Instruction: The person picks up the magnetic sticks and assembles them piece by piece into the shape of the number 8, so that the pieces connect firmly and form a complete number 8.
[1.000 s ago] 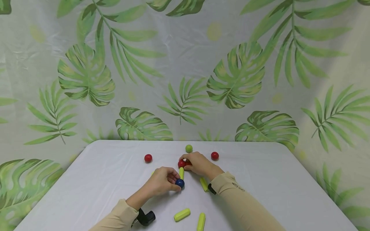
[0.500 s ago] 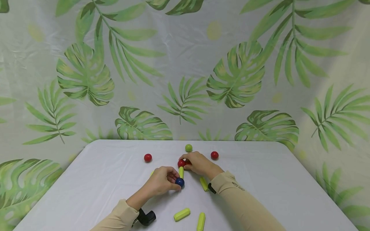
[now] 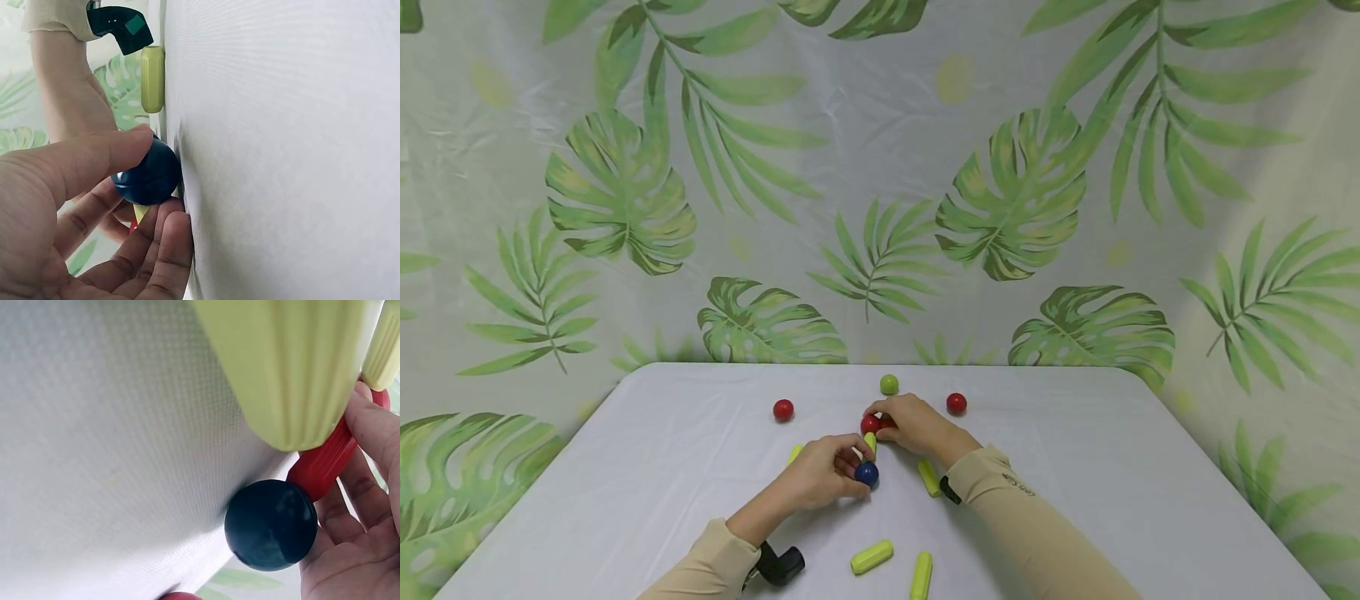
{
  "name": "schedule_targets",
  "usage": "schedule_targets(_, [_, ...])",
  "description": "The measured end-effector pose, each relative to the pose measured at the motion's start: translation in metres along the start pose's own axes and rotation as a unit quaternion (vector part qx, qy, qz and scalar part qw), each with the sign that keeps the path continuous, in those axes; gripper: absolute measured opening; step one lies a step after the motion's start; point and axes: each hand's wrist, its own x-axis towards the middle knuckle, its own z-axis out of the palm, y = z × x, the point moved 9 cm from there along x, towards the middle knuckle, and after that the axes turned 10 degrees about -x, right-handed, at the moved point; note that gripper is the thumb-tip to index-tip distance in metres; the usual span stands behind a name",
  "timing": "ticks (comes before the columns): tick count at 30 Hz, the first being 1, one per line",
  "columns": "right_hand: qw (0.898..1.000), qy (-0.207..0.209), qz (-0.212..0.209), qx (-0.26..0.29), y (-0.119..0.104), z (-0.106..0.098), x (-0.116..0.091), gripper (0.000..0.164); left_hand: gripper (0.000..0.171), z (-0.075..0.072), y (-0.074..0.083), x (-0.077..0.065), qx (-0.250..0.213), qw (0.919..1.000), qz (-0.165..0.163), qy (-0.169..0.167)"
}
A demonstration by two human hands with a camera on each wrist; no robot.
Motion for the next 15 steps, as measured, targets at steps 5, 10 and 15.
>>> schedule_targets(5, [1.0, -0.003, -0.005, 0.0, -0.0007, 0.0005, 0.0009, 0.035, 0.032, 0.0006, -0.0035, -0.0014, -0.017, 0.9998, -0.003, -0.01])
schedule_targets(10, [1.0, -0.004, -0.005, 0.001, 0.0004, -0.001, 0.0008, 0.035, 0.032, 0.0013, -0.0046, -0.0007, -0.023, 0.9997, 0.0, -0.009])
schedule_targets(15, [1.0, -0.011, -0.005, 0.001, 0.0004, -0.0008, 0.0013, 0.038, 0.032, 0.0006, -0.0049, -0.0002, -0.027, 0.9996, 0.001, -0.007])
